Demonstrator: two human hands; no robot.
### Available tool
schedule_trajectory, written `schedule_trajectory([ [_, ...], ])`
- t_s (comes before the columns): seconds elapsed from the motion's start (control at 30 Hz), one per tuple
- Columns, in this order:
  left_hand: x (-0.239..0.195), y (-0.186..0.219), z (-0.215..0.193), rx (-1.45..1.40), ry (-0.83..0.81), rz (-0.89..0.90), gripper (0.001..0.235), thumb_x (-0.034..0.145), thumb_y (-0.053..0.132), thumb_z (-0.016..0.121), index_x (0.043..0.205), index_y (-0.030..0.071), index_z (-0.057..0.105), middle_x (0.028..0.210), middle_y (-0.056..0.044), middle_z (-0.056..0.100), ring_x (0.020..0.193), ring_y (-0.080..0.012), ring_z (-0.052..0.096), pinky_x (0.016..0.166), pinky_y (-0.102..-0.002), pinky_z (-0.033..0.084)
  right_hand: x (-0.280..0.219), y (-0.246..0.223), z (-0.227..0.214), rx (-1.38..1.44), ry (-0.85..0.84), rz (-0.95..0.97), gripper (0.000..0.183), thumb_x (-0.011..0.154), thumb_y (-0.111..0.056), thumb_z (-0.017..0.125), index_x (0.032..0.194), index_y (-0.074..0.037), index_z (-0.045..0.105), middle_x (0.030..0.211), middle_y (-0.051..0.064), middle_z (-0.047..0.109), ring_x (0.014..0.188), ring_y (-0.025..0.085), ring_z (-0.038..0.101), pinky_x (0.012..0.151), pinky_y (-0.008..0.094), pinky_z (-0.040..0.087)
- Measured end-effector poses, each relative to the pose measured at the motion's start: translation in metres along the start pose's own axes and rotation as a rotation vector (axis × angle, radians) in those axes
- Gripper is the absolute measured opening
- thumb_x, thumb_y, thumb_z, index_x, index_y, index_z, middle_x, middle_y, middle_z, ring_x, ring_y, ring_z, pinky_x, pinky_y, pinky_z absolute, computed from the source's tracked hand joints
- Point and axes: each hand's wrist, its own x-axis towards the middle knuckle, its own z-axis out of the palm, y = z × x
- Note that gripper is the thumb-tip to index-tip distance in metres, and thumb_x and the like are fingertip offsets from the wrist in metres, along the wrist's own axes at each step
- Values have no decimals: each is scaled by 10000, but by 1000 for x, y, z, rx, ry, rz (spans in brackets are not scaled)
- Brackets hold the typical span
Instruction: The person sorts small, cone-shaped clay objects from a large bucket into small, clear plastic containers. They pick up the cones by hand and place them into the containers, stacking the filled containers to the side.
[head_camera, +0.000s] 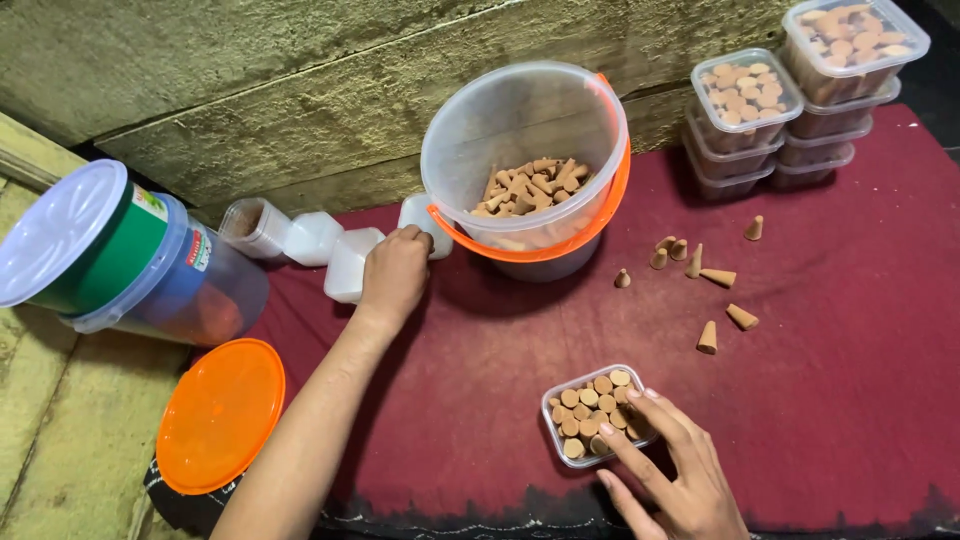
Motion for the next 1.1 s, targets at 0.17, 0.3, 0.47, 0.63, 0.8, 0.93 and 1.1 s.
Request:
schedule_trajectory([
  [0.17,0,-3,-21,-150,-23,-38,266,725,-88,560,893,45,717,873,-115,694,803,-408,660,629,-540,509,8,-5,-4,49,29,9,448,828,-190,790,1264,-194,687,1441,190,574,1313,364,611,1083,435,514],
  [0.3,-1,-4,-33,-246,-31,-41,273,768,-62,570,922,71,752,928,-83,757,840,-374,699,681,-493,528,8,-2,-3,89,40,-7,430,836,-150,786,1254,-209,703,1421,185,582,1305,363,615,1092,432,517],
  [0.47,2,-8,-30,-276,-38,-54,285,760,-48,558,895,87,769,974,-49,782,865,-332,714,706,-460,535,12,-5,-4,140,72,11,362,831,-123,791,1183,-197,742,1364,180,619,1238,350,642,1055,421,555],
  [0.63,1,-8,-32,-265,-35,-44,355,744,-87,551,973,70,772,992,-60,774,877,-354,715,730,-481,558,10,-4,-3,189,76,12,342,828,-117,797,1159,-195,755,1348,185,632,1193,342,651,1031,418,576],
  [0.8,-2,-1,-44,-262,137,-2,175,860,-63,592,974,66,561,979,-82,617,909,-304,608,680,-466,499,11,-7,-3,161,97,19,304,838,-119,781,1129,-207,770,1316,164,655,1166,330,664,993,394,594],
  [0.93,-7,6,-59,-217,365,76,82,1050,81,539,1042,4,568,1003,-142,586,858,-330,587,742,-439,485,10,-6,3,119,130,10,284,839,-140,782,1117,-198,770,1291,140,675,1123,304,689,973,376,616],
  [1.1,-51,37,-101,-485,495,-76,164,1096,133,463,1147,-19,500,1096,-183,584,944,-320,623,804,-401,523,3,2,5,103,131,36,399,807,-176,826,1194,-143,733,1305,127,690,1131,284,689,1031,355,580],
])
